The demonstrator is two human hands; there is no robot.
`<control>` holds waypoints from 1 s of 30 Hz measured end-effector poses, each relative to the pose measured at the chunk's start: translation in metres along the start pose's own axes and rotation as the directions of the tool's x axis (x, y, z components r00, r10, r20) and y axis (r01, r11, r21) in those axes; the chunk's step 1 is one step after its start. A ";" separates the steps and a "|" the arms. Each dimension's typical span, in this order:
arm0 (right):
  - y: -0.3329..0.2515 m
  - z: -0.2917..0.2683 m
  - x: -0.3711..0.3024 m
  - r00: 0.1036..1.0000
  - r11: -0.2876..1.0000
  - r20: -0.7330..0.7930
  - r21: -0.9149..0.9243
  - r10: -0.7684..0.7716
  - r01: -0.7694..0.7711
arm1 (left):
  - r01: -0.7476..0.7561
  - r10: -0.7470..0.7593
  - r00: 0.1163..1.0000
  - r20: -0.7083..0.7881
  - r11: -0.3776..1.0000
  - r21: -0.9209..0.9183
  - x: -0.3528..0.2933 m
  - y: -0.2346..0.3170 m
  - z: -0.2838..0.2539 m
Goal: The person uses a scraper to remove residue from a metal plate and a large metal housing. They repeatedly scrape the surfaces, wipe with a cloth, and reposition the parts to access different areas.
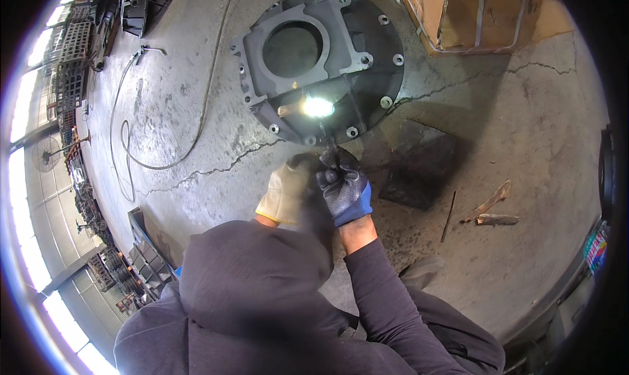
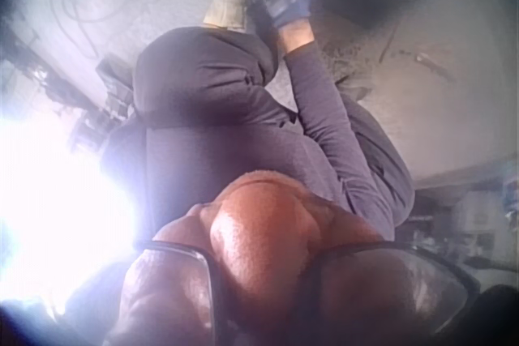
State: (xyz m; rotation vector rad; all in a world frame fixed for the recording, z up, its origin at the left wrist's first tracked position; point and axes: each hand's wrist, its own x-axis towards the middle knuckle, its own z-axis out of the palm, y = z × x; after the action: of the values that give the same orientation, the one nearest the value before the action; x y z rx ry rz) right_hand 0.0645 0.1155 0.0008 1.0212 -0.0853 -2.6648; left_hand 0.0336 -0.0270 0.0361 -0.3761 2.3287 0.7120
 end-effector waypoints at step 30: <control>-0.040 0.023 -0.001 0.877 0.543 0.229 -0.710 -0.422 0.447 | 0.046 -0.045 0.999 0.013 0.923 -0.382 0.016 -0.028 0.011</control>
State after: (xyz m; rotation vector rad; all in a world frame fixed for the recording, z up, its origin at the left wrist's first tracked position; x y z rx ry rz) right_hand 0.0400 0.1525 0.0128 0.7526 1.3381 -2.6464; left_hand 0.0393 -0.0444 0.0073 -0.5982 2.1621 1.1472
